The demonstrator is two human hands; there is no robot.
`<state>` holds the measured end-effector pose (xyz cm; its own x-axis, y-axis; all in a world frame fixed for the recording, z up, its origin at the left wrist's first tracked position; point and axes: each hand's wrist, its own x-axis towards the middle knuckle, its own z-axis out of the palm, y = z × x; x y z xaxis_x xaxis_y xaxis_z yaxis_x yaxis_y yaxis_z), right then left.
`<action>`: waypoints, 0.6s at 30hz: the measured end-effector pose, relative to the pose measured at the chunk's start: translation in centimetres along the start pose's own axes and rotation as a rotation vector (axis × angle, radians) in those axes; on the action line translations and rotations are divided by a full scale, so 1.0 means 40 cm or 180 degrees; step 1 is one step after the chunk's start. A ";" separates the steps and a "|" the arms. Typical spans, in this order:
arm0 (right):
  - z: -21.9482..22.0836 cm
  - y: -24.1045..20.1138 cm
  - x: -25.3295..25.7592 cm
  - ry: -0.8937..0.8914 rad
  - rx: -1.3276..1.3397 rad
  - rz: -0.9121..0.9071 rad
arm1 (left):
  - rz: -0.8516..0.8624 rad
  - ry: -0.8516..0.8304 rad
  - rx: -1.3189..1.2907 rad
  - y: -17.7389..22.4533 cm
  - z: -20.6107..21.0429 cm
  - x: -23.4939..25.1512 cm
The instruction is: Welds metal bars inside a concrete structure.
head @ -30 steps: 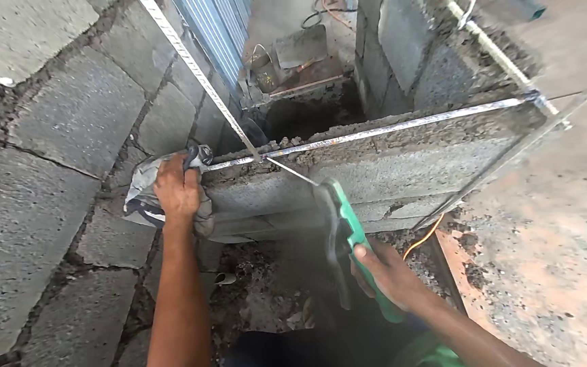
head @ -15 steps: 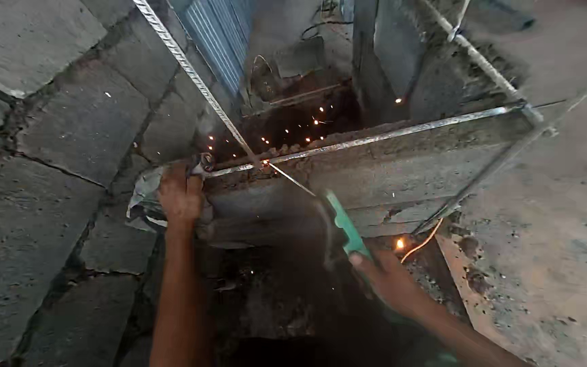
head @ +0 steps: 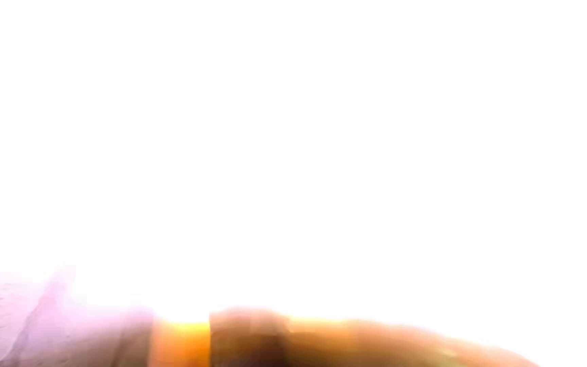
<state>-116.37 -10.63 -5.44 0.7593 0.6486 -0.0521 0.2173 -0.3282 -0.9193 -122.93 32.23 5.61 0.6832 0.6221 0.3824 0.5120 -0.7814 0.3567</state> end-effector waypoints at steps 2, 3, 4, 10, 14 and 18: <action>0.018 0.002 -0.001 -0.0096 0.1103 0.0000 | 0.0491 0.0145 0.0199 0.003 0.006 0.062; 0.020 0.001 -0.002 -0.0154 0.1357 0.0063 | 0.0547 0.0117 0.0253 0.001 0.006 0.071; 0.018 -0.002 -0.002 -0.0192 0.1393 0.0103 | 0.0555 0.0058 0.0256 0.000 0.003 0.073; 0.017 -0.010 0.007 -0.0206 0.1290 0.0084 | 0.0520 0.0102 0.0293 0.006 0.004 0.070; 0.024 -0.005 0.012 -0.0245 0.1380 0.0080 | 0.0605 0.0144 0.0298 0.007 0.005 0.070; 0.026 -0.005 0.013 -0.0323 0.1526 0.0108 | 0.0617 0.0166 0.0317 0.003 0.006 0.071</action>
<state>-116.65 -9.51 -5.67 0.6924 0.7144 -0.1009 -0.1315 -0.0125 -0.9912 -120.78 33.89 6.53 0.7474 0.4593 0.4800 0.4243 -0.8860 0.1872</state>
